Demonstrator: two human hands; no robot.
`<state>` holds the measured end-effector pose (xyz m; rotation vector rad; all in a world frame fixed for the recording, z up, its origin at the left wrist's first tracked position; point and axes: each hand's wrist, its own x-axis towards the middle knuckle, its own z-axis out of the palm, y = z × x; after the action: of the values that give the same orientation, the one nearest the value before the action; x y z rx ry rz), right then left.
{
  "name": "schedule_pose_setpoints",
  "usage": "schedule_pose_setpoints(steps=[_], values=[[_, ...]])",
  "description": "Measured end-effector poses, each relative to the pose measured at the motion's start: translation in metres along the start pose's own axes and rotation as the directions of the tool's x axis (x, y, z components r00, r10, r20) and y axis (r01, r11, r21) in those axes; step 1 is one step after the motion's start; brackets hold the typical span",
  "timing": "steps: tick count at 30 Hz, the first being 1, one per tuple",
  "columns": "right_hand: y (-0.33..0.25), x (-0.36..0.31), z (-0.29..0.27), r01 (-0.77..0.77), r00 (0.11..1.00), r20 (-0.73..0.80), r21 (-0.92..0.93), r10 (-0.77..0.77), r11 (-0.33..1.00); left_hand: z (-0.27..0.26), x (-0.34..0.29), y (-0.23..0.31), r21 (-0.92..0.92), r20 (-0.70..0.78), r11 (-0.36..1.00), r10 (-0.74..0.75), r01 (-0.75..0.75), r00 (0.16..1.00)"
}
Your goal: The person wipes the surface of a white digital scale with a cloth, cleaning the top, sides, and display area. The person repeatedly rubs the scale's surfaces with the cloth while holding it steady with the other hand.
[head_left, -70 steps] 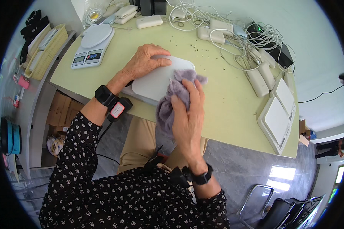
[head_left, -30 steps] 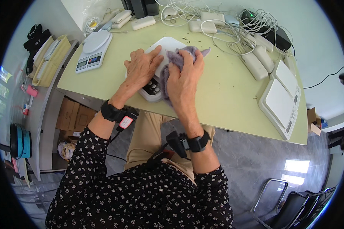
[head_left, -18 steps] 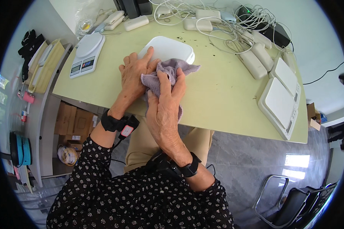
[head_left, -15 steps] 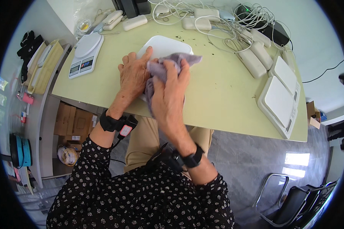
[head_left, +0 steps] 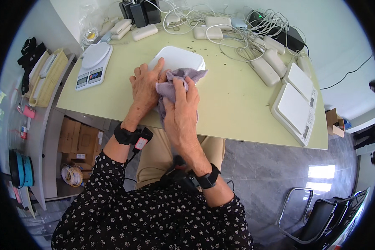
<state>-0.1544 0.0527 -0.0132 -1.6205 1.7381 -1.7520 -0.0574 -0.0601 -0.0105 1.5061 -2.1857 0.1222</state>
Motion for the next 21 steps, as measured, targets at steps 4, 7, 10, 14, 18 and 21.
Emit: schedule_pose_setpoints(steps=[4,7,10,14,18,21], values=[[0.032,0.047,0.002,-0.014,0.999,-0.041,-0.020,0.013,1.000,0.000,0.001,0.000,-0.009,-0.013,0.999,0.034,-0.034,0.999],[0.050,0.075,-0.002,-0.019,0.999,-0.026,-0.010,0.019,1.000,0.000,0.000,0.002,-0.014,-0.013,1.000,0.024,-0.024,1.000],[0.039,0.064,-0.006,0.045,0.999,0.010,-0.032,-0.045,0.998,0.000,-0.001,0.002,-0.004,-0.020,1.000,0.022,-0.022,1.000],[0.005,0.004,-0.007,0.026,0.999,0.036,-0.069,-0.024,0.997,0.002,-0.003,-0.002,-0.036,-0.030,0.999,0.033,-0.034,0.999],[0.013,0.013,-0.009,0.039,0.998,0.041,-0.036,-0.037,0.999,0.002,-0.002,-0.003,-0.052,-0.017,0.998,0.040,-0.040,0.999],[0.031,0.051,-0.002,0.038,0.999,-0.026,-0.058,-0.039,0.998,0.002,-0.001,0.000,-0.024,-0.050,0.998,0.062,-0.063,0.997]])
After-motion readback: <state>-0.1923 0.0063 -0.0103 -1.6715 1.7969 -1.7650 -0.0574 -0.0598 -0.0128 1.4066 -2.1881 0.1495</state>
